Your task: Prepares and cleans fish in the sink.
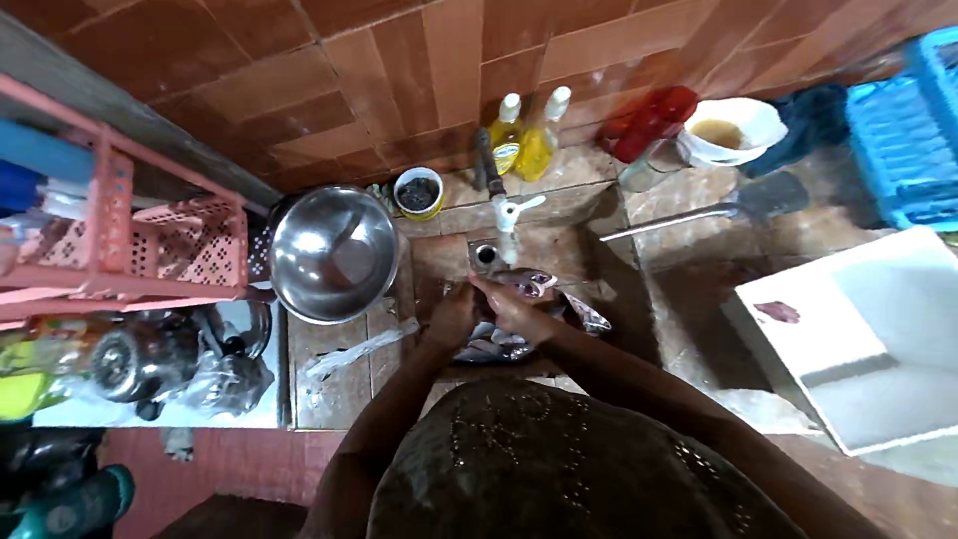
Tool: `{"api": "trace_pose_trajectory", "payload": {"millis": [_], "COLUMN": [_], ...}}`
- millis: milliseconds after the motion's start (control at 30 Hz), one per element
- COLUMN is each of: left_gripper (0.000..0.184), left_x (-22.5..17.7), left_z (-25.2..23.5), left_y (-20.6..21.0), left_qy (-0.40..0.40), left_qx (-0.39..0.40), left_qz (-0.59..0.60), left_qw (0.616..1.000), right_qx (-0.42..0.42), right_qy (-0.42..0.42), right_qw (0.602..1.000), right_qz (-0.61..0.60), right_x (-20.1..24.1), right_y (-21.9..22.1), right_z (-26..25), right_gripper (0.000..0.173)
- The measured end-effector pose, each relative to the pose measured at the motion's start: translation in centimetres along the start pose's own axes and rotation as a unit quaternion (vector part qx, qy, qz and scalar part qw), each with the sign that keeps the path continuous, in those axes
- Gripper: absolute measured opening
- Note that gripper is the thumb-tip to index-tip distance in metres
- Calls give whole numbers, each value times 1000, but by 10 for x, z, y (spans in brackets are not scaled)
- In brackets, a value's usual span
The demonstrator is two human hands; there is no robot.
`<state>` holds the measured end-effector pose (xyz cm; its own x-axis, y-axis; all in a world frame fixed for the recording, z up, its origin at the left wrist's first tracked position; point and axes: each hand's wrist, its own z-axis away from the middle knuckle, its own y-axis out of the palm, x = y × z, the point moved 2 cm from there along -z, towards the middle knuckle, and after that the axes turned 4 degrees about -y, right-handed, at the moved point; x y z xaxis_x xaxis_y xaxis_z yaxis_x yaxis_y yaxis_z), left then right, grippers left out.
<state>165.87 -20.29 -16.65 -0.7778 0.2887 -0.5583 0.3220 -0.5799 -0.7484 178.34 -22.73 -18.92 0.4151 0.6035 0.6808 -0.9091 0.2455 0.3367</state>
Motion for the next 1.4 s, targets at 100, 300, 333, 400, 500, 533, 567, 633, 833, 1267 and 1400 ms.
{"api": "trace_pose_trajectory", "payload": {"millis": [100,300,333,400,500,533,567,633,833,1267,1400], "left_gripper": [37,26,25,22,25,37,54,67,38,59,42], "left_x": [23,66,77,102,135,140,141,135,81,-37,-45], "left_z": [6,71,85,113,147,153,156,155,76,-91,-95], "left_y": [9,-35,-47,-65,-83,-88,-91,-92,-59,-25,-24], "left_qy": [55,-26,-53,-87,-172,-240,-293,-313,-123,-32,-24], "left_qx": [-49,-86,-100,-143,-122,-62,-15,2,38,105,93], "left_qz": [3,37,26,-21,-138,-164,-181,-183,44,256,118], "left_qw": [997,995,993,986,968,955,939,932,991,960,988], "right_qx": [57,217,245,273,334,346,361,362,110,-11,-39], "right_qy": [-9,-29,-46,-87,-165,-200,-232,-248,-129,-188,-205], "right_qw": [998,894,832,743,655,630,605,618,879,963,965], "right_qz": [15,391,496,605,657,666,671,653,446,193,158], "right_x": [-11,-23,-30,-53,-98,-112,-119,-106,-5,56,50], "right_y": [2,16,18,20,17,14,14,16,-14,-99,-105], "right_z": [5,-13,-23,-31,-36,-41,-44,-40,-42,-15,-11], "right_gripper": [49,41,38,44,49,44,37,35,41,30,33]}}
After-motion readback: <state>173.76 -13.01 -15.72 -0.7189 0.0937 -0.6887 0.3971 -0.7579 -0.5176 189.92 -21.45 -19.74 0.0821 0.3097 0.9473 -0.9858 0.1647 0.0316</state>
